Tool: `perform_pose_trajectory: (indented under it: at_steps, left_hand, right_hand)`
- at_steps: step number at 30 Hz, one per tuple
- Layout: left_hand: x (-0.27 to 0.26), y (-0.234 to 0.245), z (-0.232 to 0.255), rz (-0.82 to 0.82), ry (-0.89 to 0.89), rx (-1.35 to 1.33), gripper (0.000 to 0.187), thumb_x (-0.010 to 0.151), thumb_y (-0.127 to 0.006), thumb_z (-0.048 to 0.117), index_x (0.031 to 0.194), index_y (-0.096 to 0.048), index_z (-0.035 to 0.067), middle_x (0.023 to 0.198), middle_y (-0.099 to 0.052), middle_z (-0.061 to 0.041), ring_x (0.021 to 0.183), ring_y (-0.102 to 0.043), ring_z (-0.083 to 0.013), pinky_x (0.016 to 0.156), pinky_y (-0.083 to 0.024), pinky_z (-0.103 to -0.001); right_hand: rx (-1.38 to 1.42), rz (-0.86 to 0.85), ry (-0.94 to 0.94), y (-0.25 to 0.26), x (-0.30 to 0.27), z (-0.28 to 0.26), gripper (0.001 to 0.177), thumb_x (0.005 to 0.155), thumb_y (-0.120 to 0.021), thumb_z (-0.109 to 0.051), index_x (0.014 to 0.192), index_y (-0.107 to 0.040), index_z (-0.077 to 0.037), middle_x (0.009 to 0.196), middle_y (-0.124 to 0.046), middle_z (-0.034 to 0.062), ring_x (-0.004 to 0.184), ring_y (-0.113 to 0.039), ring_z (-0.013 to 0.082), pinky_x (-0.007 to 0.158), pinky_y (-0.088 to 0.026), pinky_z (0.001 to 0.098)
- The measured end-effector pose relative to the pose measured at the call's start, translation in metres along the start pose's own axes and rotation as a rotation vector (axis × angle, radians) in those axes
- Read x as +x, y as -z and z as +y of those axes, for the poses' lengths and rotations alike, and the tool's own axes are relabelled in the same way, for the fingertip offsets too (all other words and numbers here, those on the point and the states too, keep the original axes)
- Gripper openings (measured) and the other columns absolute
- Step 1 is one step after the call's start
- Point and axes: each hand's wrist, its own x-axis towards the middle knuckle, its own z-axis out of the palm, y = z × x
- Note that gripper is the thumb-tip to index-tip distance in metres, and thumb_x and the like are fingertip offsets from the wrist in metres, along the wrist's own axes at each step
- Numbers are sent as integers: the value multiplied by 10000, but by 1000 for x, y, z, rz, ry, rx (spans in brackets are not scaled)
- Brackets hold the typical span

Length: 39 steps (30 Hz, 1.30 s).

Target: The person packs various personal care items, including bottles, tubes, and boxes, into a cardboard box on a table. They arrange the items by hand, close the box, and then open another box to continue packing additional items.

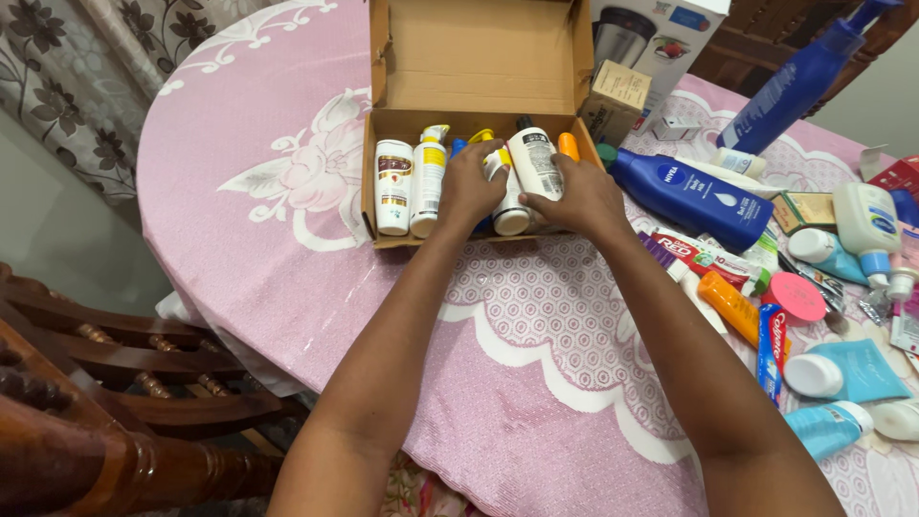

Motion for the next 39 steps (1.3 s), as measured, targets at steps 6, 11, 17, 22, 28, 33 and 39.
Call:
perform_pose_trajectory:
  at_steps: [6,11,17,22,28,33,39]
  left_hand:
    - [1,17,-1,77,2,51,383,849,-738,167,1208,-713,37,1209,-721,-180,1142,-674,-341,1011,-519,-410]
    - [3,28,-5,106,19,101,379,847,-749,181,1200,-718,46,1210,-719,-172,1143,-673,-334,1018,-519,-402]
    - [-8,17,6,30,-104,171,381,845,-762,183,1199,-721,50,1222,-702,-191,1180,-625,-363,1039,-487,-438]
    - [-15,0,18,-55,-217,126,366,890,-738,178,1229,-699,46,1227,-701,-189,1210,-622,-365,1058,-481,-442]
    - [-20,-8,25,-120,-368,180,417,890,-732,246,1241,-693,25,1217,-705,-202,1210,-608,-385,1063,-441,-474]
    - [-21,-4,21,-169,-294,233,438,908,-717,294,1225,-687,-7,1181,-706,-208,1175,-632,-369,1066,-451,-466]
    - [-20,-6,17,-179,-303,277,465,906,-713,305,1234,-679,-24,1165,-703,-219,1155,-632,-367,1069,-436,-478]
  right_hand:
    - [3,81,86,-11,2,5,765,747,-809,-487,1281,-641,34,1113,-704,286,1049,-685,418,937,-537,493]
    - [77,102,62,-5,-4,1,860,707,-807,-467,1373,-582,28,1095,-714,278,1005,-706,411,923,-542,483]
    - [82,94,-25,2,-9,3,629,818,-772,-483,1328,-671,-129,1031,-754,186,936,-729,361,837,-564,479]
    - [173,295,-12,11,3,48,340,966,-701,-314,1205,-761,-80,981,-767,163,884,-756,320,835,-587,426]
    - [153,66,-63,8,-1,53,306,847,-767,-275,1083,-782,-82,935,-773,162,820,-761,299,808,-593,394]
    - [95,52,-65,-1,-1,49,283,882,-714,-199,1144,-797,-133,907,-762,198,828,-755,333,838,-593,409]
    - [123,-98,-44,0,7,55,499,770,-797,-227,1252,-718,-125,1038,-767,188,938,-752,341,883,-587,419]
